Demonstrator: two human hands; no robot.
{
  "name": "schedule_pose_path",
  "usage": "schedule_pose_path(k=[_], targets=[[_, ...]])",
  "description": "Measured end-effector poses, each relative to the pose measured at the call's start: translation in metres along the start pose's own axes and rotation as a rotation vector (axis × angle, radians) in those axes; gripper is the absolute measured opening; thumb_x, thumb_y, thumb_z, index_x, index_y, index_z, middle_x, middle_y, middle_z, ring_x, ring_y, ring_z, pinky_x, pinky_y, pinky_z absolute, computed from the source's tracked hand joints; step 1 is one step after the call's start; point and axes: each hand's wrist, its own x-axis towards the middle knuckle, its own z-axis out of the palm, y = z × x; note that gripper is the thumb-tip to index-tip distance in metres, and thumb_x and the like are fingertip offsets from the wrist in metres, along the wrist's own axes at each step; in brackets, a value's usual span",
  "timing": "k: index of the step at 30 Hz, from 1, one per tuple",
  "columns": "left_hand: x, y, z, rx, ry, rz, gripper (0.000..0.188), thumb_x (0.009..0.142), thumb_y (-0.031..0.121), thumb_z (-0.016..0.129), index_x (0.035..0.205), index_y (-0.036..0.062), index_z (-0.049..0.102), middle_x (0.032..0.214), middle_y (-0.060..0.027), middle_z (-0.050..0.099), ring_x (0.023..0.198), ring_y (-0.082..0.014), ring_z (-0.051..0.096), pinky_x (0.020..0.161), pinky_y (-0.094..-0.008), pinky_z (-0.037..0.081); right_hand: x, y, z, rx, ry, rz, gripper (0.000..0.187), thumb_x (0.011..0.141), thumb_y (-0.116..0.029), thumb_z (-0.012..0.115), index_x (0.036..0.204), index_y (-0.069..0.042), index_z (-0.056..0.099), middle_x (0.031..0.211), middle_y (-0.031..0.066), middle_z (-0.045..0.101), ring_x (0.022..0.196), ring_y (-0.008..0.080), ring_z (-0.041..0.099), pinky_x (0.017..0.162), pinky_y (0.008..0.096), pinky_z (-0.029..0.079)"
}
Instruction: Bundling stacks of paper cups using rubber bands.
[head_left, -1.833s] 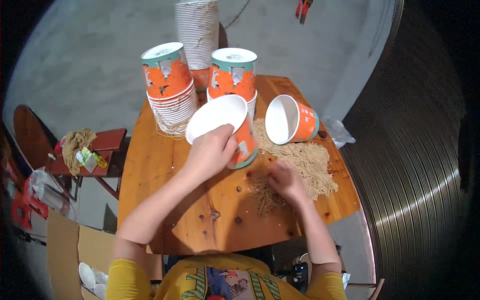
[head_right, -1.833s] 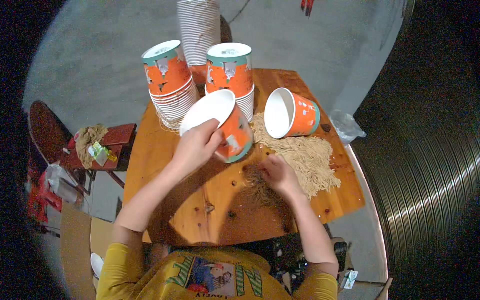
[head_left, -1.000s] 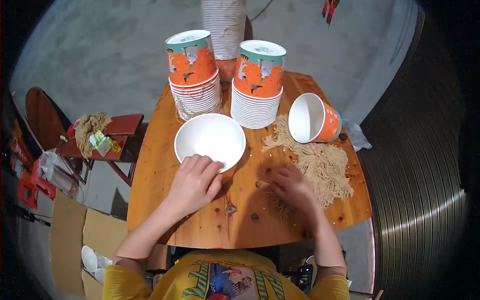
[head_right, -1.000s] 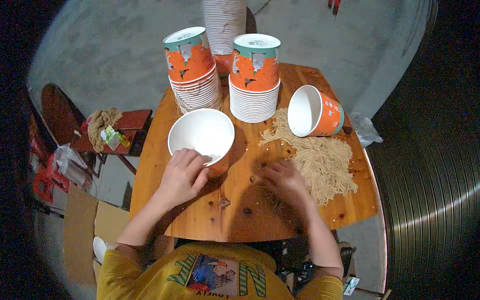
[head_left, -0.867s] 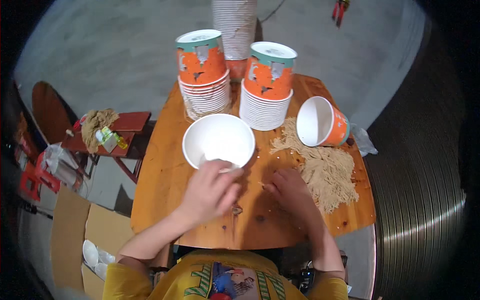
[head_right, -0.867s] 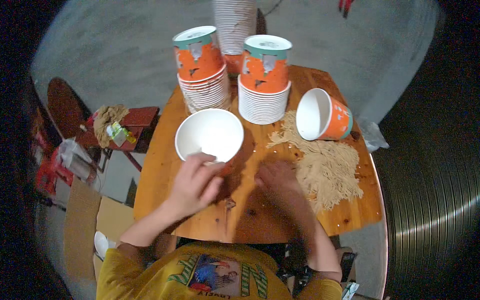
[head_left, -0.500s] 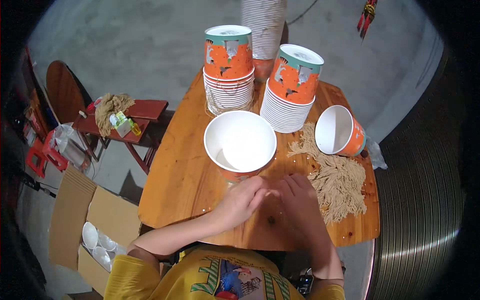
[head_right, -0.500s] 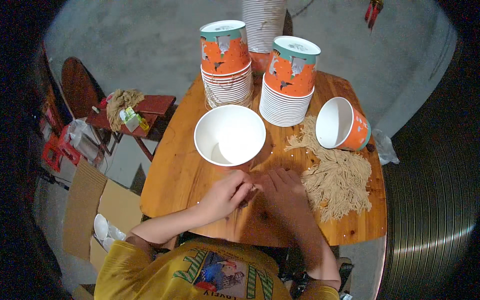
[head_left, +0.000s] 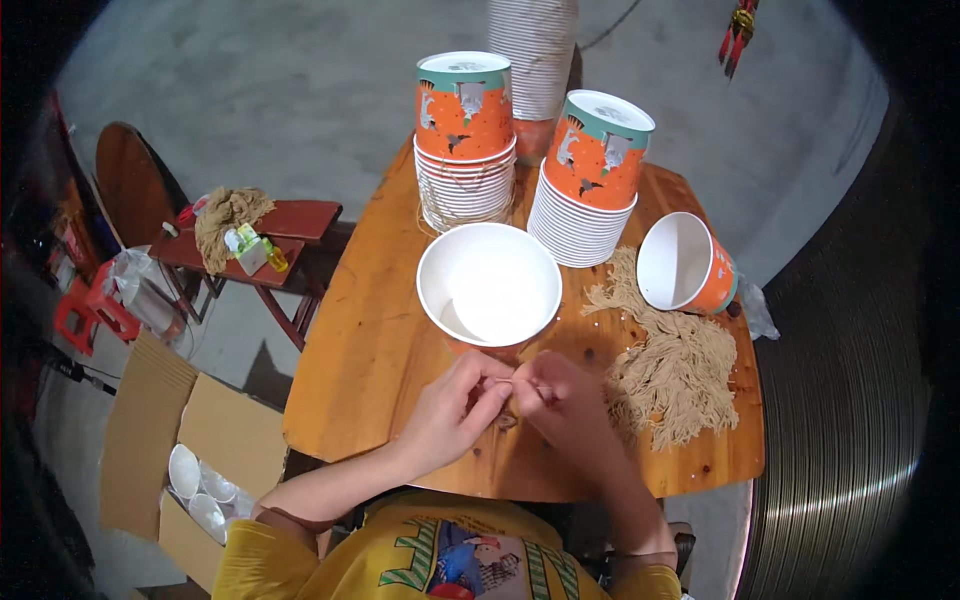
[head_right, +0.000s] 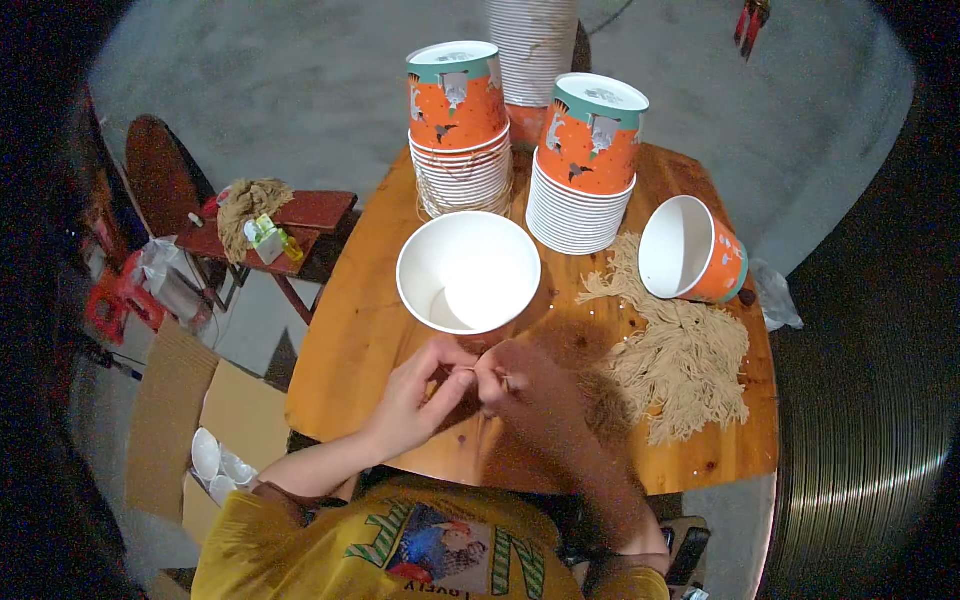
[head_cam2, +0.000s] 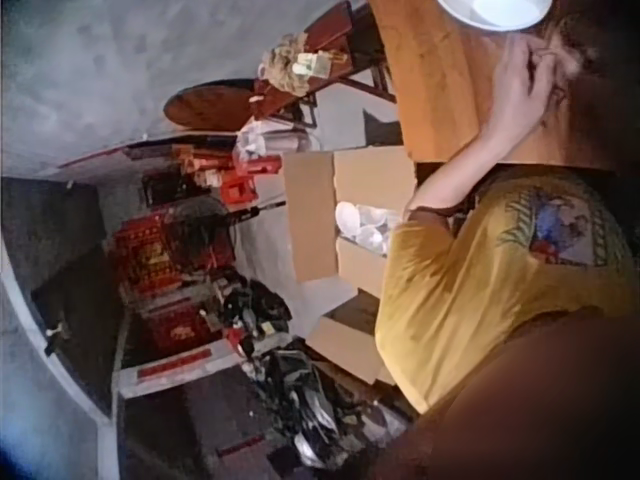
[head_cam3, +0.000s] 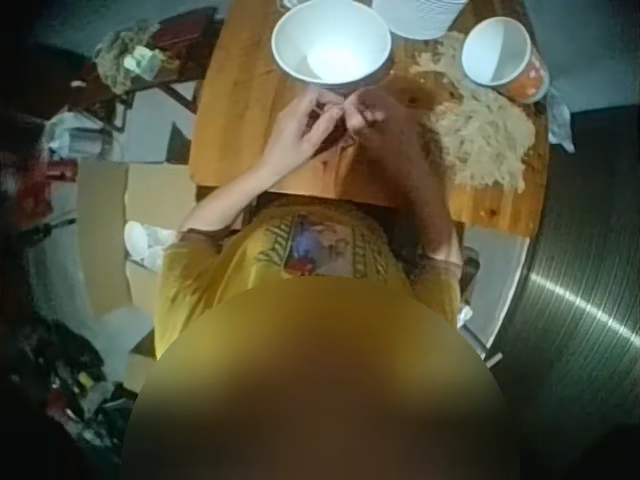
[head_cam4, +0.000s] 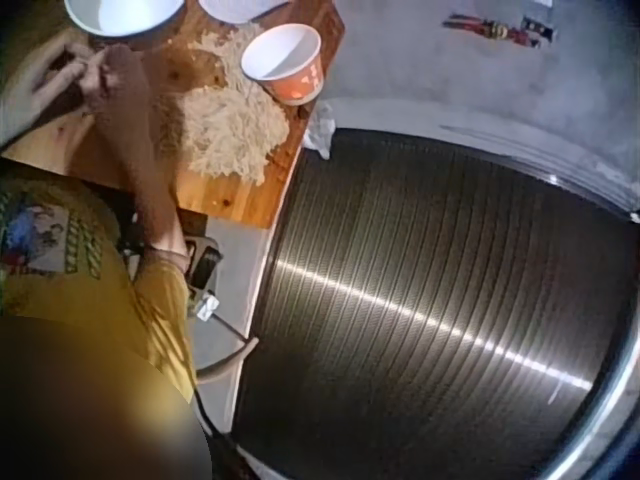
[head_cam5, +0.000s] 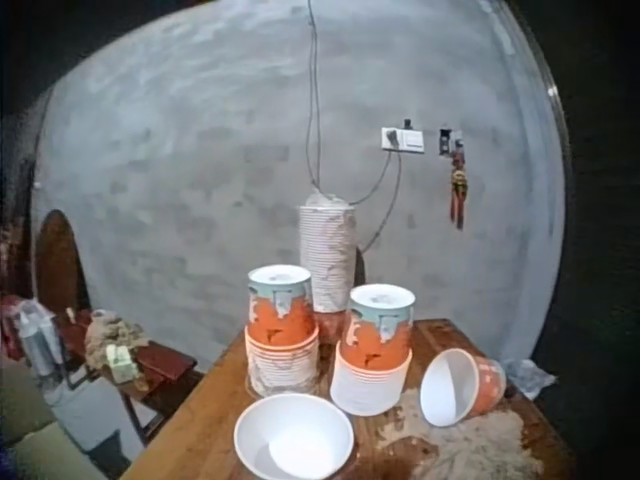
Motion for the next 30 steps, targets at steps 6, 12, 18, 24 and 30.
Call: schedule_pose_path(k=[6,12,18,24,30], targets=[[-0.009,-0.014,-0.018,0.288,0.015,0.187,0.013,0.094,0.014,0.054,0.098,0.0036,0.050,0.087,-0.0162,0.057,0.071,-0.0323,0.060,0.063,-0.0378,0.049,0.001,0.020,0.029,0.169,0.055,-0.114,0.004,0.086,-0.003,0.061,0.086,-0.003,0.057,0.067,-0.0050,0.049,0.058,0.0013,0.042,0.053,0.0198,0.037],[-0.006,-0.018,-0.039,0.391,-0.166,0.277,0.016,0.089,0.012,0.060,0.092,0.0028,0.047,0.088,-0.0158,0.055,0.080,-0.0327,0.058,0.067,-0.0379,0.048,-0.003,0.031,0.050,0.471,-0.009,0.046,0.003,0.088,-0.004,0.059,0.088,-0.004,0.056,0.068,-0.0078,0.048,0.060,0.0008,0.043,0.053,0.0188,0.036],[0.047,-0.006,-0.069,0.833,-0.059,0.688,0.028,0.076,0.007,0.064,0.101,0.0029,0.052,0.099,-0.0116,0.053,0.099,-0.0318,0.051,0.093,-0.0449,0.038,-0.005,0.019,0.046,0.453,0.174,0.166,0.003,0.087,-0.004,0.062,0.085,-0.004,0.059,0.063,-0.0083,0.045,0.057,0.0007,0.041,0.050,0.0194,0.034],[0.059,-0.003,-0.072,0.781,-0.364,0.519,0.023,0.078,0.003,0.064,0.100,0.0030,0.058,0.092,-0.0102,0.055,0.093,-0.0301,0.054,0.086,-0.0402,0.042,-0.002,0.025,0.049,0.344,0.376,-0.023,0.004,0.086,-0.003,0.063,0.084,-0.003,0.060,0.060,-0.0070,0.045,0.054,0.0013,0.040,0.050,0.0203,0.036],[0.067,0.019,-0.052,0.462,-0.397,0.262,0.026,0.085,0.003,0.057,0.111,0.0010,0.058,0.091,-0.0133,0.057,0.087,-0.0295,0.060,0.077,-0.0368,0.048,0.009,0.024,0.041,0.051,0.567,-0.206,0.012,0.082,-0.006,0.065,0.090,-0.008,0.056,0.070,0.0069,0.054,0.057,0.0161,0.053,0.055,0.0291,0.045]])
